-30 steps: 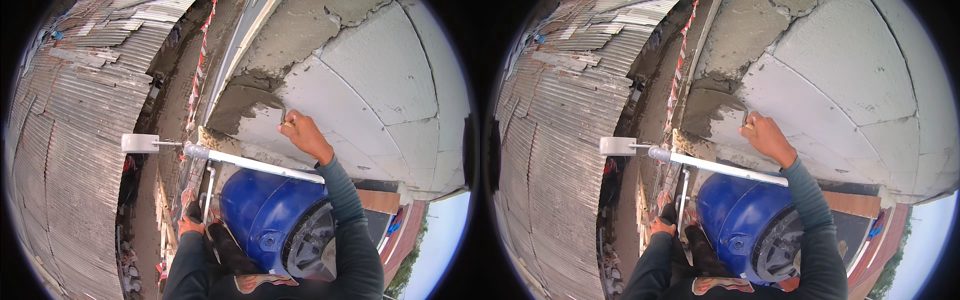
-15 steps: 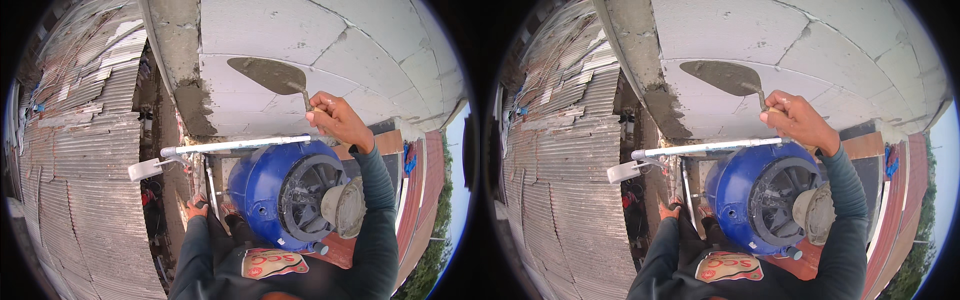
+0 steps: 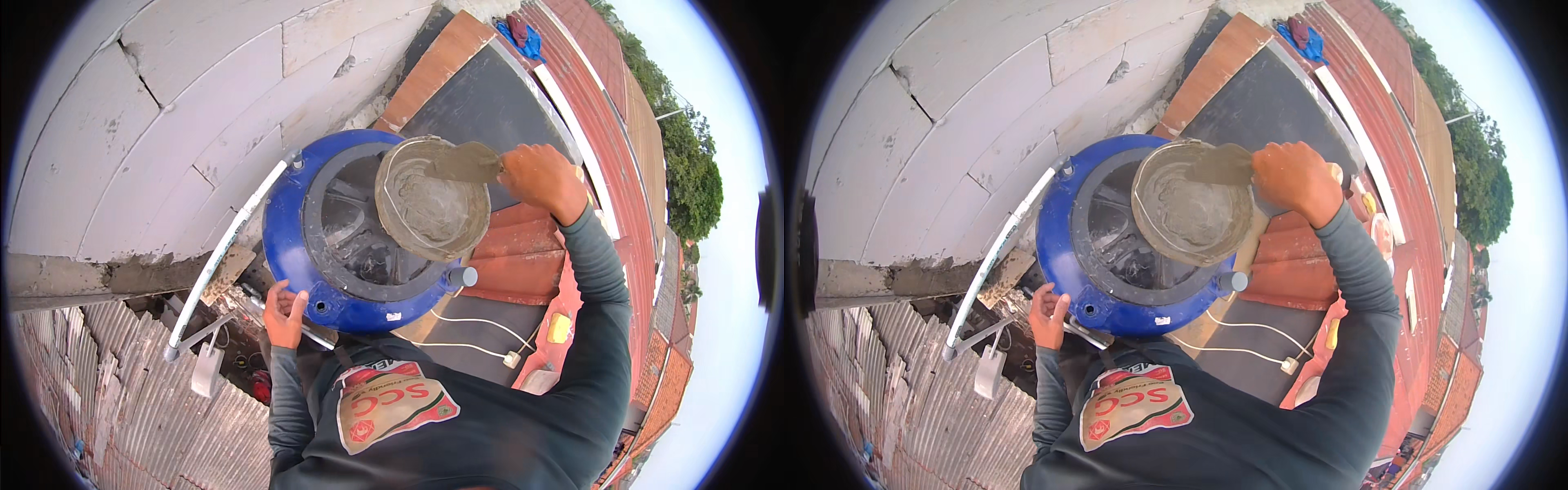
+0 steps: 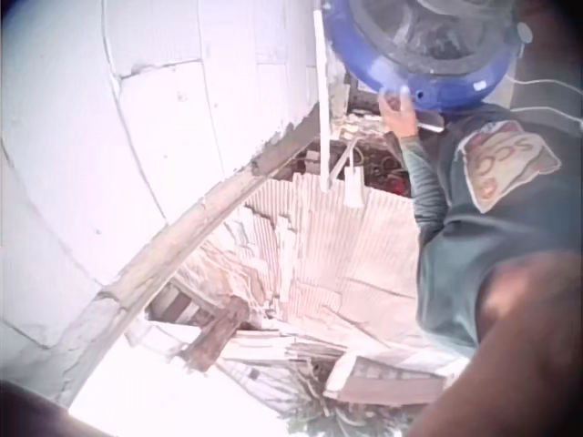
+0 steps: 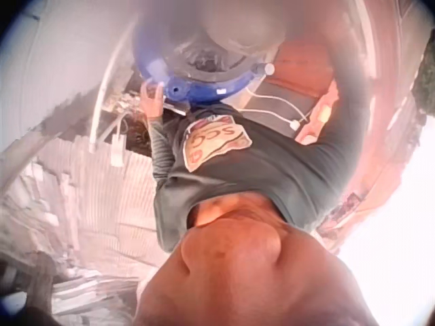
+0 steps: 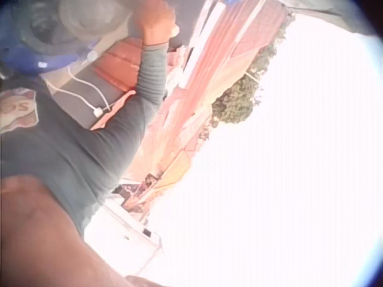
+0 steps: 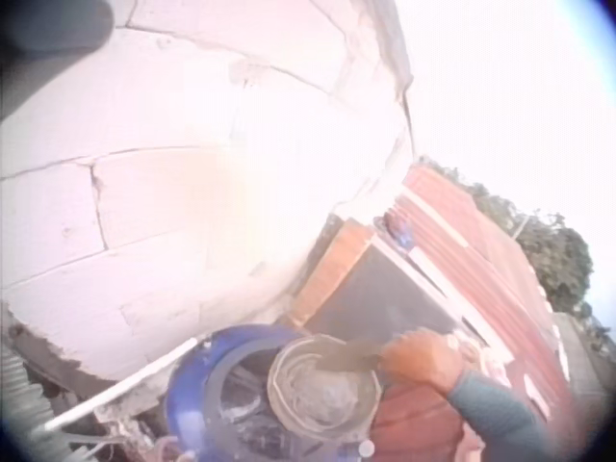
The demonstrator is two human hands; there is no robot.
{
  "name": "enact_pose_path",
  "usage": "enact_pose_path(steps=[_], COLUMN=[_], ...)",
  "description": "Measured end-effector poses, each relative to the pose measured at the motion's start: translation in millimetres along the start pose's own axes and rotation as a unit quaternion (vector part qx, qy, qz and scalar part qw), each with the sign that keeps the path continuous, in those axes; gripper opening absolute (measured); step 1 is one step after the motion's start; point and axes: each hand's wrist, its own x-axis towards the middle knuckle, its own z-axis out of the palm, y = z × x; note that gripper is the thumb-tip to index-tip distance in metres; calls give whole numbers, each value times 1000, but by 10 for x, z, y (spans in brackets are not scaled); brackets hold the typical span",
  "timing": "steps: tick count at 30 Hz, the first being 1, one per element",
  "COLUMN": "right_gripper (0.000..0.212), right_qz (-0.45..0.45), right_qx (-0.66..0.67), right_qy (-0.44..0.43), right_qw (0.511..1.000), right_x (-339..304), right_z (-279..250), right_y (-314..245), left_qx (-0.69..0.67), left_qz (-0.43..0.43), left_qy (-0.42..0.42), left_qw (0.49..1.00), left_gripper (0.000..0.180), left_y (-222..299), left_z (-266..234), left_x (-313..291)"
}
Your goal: The person applies cement to the corner of a wall using a trowel, scooping the mortar from a bucket and spreading it along the vertical edge.
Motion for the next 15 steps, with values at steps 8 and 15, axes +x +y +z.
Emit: enact_pose_path(steps=[8, 15], right_gripper=[14, 23], right_qz=[-75, 102], right_qx=[49, 312], right_qy=[65, 160], right_qw=[994, 931], right_x=[-92, -1010], right_z=[785, 456], right_y=[-413, 213], left_qx=[155, -300], left_qz=[205, -83], left_qy=[-89, -231], left_qw=[962, 922], left_gripper=[70, 31], left_y=[1422, 1998], left_z=[1435, 2096], left_x=[437, 513])
